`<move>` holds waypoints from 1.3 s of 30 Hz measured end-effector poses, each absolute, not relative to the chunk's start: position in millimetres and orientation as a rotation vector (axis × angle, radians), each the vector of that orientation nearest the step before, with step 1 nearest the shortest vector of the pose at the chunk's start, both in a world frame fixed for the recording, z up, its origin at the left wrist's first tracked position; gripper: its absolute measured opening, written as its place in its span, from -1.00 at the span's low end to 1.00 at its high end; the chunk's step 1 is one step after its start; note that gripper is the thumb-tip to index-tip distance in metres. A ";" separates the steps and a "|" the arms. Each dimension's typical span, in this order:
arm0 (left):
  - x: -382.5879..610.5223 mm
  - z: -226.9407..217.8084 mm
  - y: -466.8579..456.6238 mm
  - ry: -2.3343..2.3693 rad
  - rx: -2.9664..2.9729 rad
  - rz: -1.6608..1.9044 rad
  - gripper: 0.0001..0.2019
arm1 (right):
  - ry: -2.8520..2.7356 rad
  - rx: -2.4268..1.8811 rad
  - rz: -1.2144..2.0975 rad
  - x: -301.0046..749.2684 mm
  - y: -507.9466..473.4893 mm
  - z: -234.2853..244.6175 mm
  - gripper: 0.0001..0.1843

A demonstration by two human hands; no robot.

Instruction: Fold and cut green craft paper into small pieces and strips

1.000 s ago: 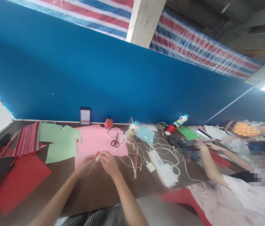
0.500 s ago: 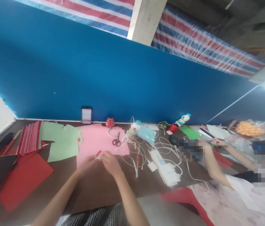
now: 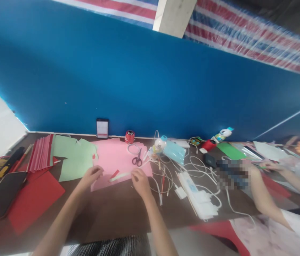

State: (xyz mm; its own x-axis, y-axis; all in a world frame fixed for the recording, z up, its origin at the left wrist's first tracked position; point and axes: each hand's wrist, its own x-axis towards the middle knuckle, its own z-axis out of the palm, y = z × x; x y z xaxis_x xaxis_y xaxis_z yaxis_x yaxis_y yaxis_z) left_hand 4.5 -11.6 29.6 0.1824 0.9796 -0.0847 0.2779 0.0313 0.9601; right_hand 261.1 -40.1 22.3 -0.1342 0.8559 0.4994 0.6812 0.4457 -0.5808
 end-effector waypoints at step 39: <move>12.3 -2.7 38.1 1.267 1.791 0.859 -0.79 | -1.938 -1.216 0.288 223.3 30.0 -20.2 -0.75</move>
State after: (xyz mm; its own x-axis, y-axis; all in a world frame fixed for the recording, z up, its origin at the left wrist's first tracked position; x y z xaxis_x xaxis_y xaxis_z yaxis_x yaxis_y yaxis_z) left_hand 12.3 38.1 -2.7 0.2795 0.9557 0.0926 0.4396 -0.2131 0.8725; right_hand 223.3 30.0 -20.2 -0.2064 0.8330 0.5134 0.6480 0.5095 -0.5661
